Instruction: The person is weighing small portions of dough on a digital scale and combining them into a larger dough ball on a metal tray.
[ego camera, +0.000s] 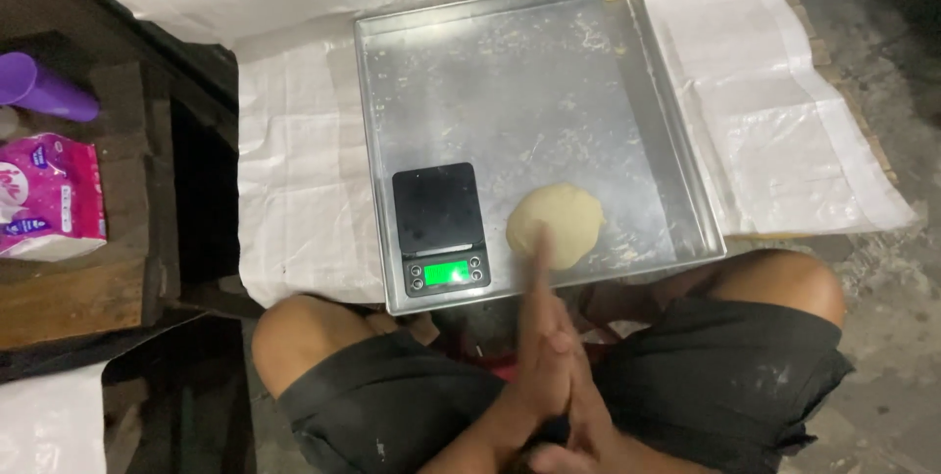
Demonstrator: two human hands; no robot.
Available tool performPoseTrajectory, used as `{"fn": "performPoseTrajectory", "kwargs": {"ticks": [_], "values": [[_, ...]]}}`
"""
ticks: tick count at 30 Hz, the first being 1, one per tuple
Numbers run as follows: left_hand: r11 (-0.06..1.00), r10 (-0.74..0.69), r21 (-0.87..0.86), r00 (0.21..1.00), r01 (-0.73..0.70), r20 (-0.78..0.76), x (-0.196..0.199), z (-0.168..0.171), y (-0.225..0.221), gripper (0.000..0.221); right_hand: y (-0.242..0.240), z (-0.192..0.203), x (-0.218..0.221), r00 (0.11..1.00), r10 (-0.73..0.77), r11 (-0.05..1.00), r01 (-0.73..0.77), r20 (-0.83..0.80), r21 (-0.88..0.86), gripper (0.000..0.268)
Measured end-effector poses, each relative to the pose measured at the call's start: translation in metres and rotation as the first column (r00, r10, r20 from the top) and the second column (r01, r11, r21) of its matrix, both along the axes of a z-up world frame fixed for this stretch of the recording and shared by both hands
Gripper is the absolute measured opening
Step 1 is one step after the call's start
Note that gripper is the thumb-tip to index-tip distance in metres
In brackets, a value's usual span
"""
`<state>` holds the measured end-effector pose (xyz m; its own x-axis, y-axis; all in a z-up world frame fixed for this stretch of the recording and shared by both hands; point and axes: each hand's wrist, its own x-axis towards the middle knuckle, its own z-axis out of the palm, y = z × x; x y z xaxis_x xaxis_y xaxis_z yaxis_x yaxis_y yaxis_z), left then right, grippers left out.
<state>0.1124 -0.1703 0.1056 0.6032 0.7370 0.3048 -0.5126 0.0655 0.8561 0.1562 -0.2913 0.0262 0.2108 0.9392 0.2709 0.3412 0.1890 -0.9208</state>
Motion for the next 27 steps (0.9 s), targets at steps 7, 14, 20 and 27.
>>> {"fn": "performPoseTrajectory", "kwargs": {"ticks": [7,14,20,27], "values": [[0.961,0.214,0.208,0.966,-0.182,-0.143,-0.004,-0.017,0.004,0.070,0.047,0.046,-0.006,0.997,-0.079,0.979,0.074,0.020,0.187,0.037],[0.797,0.492,0.534,0.816,-0.281,-0.305,-0.002,-0.030,-0.006,0.081,0.034,0.036,0.013,1.000,-0.022,0.976,0.019,0.013,0.215,0.024],[0.899,0.413,0.351,0.776,-0.263,-0.476,-0.017,-0.035,0.032,0.105,0.049,0.046,0.032,0.940,-0.298,0.953,0.283,0.169,0.107,0.051],[0.564,0.638,0.822,0.673,-0.078,-0.374,-0.028,-0.042,0.050,0.088,0.049,0.060,0.013,0.455,0.155,0.983,-0.157,-0.877,0.092,0.030]]}}
